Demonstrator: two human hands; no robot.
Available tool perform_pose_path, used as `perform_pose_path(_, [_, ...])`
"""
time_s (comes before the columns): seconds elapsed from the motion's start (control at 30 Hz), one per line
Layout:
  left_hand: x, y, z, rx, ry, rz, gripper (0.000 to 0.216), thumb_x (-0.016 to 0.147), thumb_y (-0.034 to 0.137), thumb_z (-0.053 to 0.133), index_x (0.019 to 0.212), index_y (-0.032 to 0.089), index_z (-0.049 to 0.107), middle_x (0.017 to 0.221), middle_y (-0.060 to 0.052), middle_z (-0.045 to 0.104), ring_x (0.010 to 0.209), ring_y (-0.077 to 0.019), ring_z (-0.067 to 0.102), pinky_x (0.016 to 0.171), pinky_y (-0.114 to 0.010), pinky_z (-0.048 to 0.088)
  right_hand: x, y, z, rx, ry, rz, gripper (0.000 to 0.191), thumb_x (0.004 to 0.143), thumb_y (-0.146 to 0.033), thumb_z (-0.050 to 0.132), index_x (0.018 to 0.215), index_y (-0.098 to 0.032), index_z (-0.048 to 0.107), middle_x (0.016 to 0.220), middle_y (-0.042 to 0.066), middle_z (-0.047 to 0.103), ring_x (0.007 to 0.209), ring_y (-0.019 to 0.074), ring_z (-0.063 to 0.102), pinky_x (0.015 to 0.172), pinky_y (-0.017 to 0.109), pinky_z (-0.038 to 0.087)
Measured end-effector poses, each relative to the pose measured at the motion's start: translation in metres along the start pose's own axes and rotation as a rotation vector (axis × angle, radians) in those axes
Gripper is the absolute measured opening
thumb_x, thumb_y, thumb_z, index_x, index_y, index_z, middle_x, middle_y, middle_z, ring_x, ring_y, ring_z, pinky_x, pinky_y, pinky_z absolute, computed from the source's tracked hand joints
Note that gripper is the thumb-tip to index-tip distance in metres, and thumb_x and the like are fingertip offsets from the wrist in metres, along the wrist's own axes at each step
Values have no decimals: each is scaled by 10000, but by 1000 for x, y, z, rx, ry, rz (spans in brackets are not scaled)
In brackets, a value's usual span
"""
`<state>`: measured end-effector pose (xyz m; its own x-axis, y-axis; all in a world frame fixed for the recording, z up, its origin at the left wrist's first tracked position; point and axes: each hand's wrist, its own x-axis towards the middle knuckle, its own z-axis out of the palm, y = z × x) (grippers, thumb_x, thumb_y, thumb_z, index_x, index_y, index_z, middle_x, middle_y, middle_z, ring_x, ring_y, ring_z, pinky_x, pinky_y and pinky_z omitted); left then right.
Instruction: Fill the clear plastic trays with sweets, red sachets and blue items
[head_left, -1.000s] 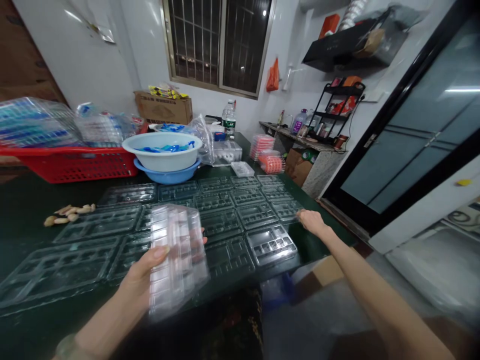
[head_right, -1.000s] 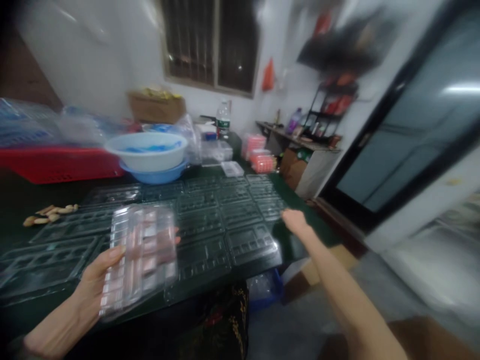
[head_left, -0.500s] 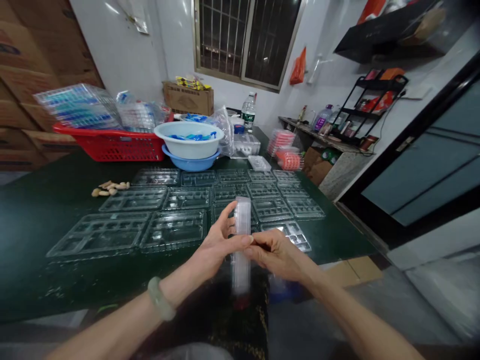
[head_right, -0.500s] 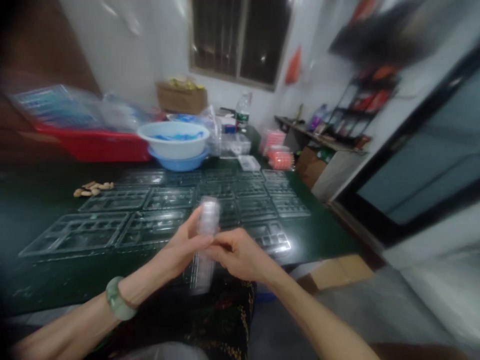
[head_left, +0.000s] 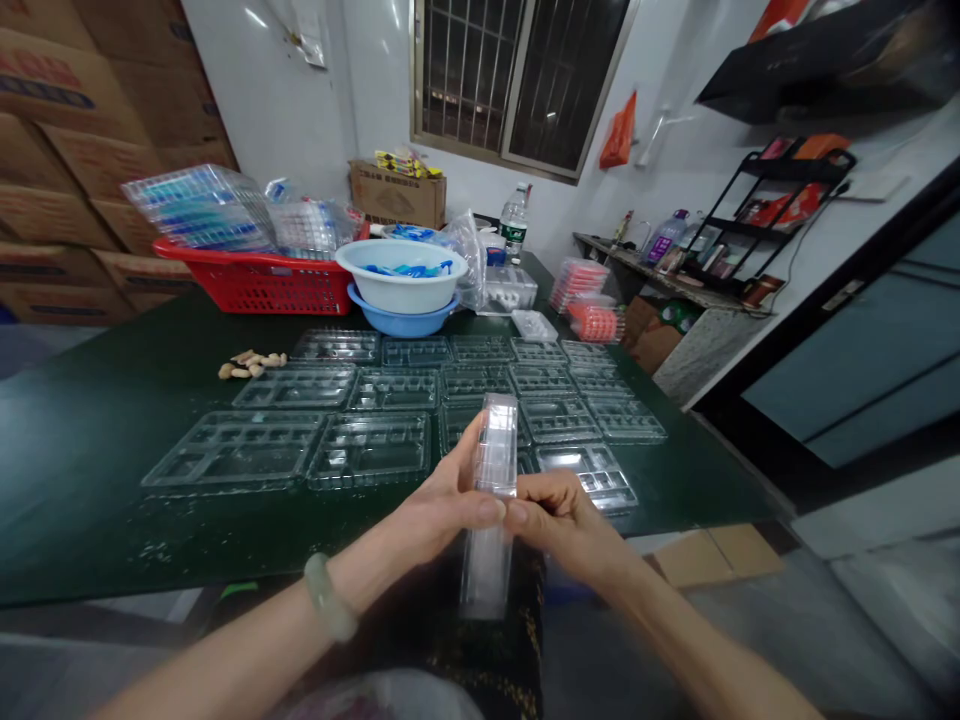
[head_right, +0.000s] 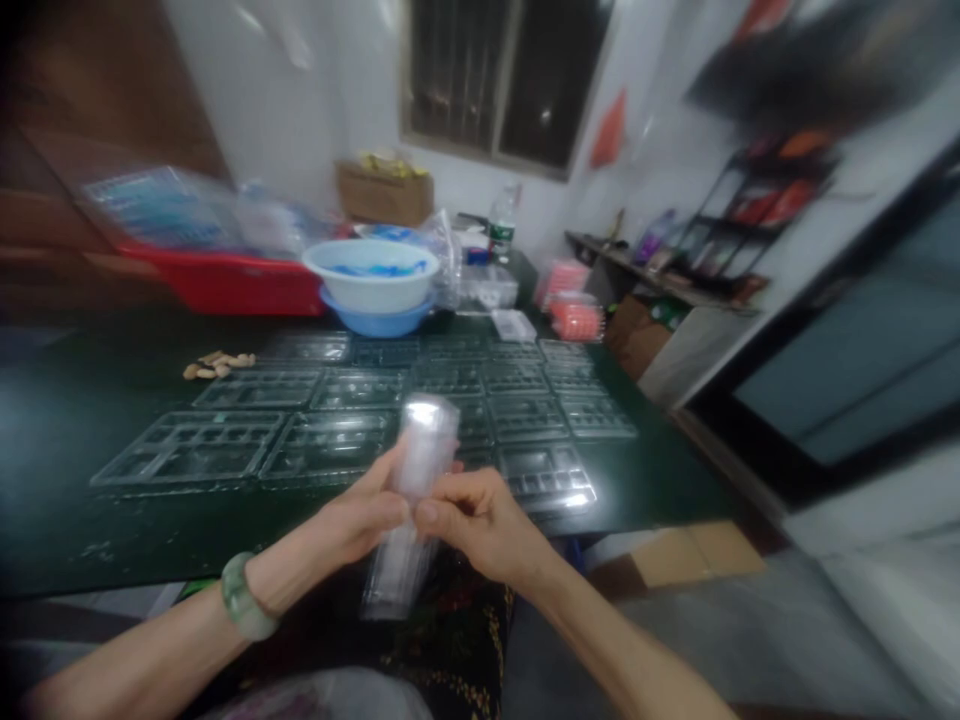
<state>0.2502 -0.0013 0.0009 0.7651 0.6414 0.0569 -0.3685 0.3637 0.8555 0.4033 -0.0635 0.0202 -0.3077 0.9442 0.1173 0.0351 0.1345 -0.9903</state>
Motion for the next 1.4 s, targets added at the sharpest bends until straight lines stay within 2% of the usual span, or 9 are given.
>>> perform_pose_path(0.37, [3,-36,-11,-233,10,-47,770,635,290,742,1308,206,378,810,-58,601,679,-188,571,631,-303,443,-7,23,3,223,87,-28,368,829,-411,513,569,-151,492,474,-73,264,441,51,188,430,222,143])
perform_pose_path(0.47, [3,-40,-7,-276,104,-39,703,658,255,730,1280,220,405,783,-34,600,666,-163,564,643,-285,443,-8,12,6,-33,193,-85,330,850,-367,489,600,-152,505,488,-62,313,452,57,241,438,221,179])
perform_pose_path(0.6, [4,-29,1,-153,249,51,785,638,188,746,1314,244,351,897,-46,600,823,-198,574,739,-307,442,-6,4,4,-336,433,-127,317,839,-332,509,580,-156,456,529,-56,333,503,62,281,469,215,218])
perform_pose_path(0.7, [7,-20,2,-47,229,93,838,632,186,751,1342,244,309,959,-59,575,868,-208,559,747,-309,438,-6,9,-2,-307,334,-61,332,799,-360,564,571,-159,430,540,-58,336,511,61,285,470,213,223])
perform_pose_path(0.87, [5,-26,-2,-14,203,55,807,668,227,727,1349,249,296,879,-34,565,758,-161,550,685,-281,435,-9,15,-2,-182,137,1,374,826,-396,524,564,-160,398,539,-61,312,508,56,258,473,215,207])
perform_pose_path(0.97, [1,-27,-4,-28,139,2,825,671,356,714,1362,234,280,952,-75,579,847,-223,561,719,-329,444,-13,14,3,-103,80,30,370,837,-400,509,576,-159,402,523,-63,306,491,52,248,464,220,186])
perform_pose_path(1.03, [-2,-23,-3,-17,92,-14,903,634,371,734,1379,229,244,1007,-98,579,911,-268,554,734,-353,443,-16,12,6,-69,70,31,361,831,-386,524,578,-157,407,524,-62,303,487,50,241,459,222,173])
perform_pose_path(1.17, [-6,-16,0,18,4,-39,1017,559,236,776,1394,257,195,1054,-97,578,955,-296,546,732,-348,439,-20,11,8,17,75,-26,343,814,-369,551,577,-148,438,536,-54,304,501,55,247,465,228,168])
perform_pose_path(1.4, [-8,-32,3,-81,-7,13,796,611,302,743,1312,210,377,1010,-112,587,908,-270,556,752,-361,440,-23,26,12,142,135,-70,351,814,-390,543,571,-160,437,510,-64,279,477,57,216,462,234,156])
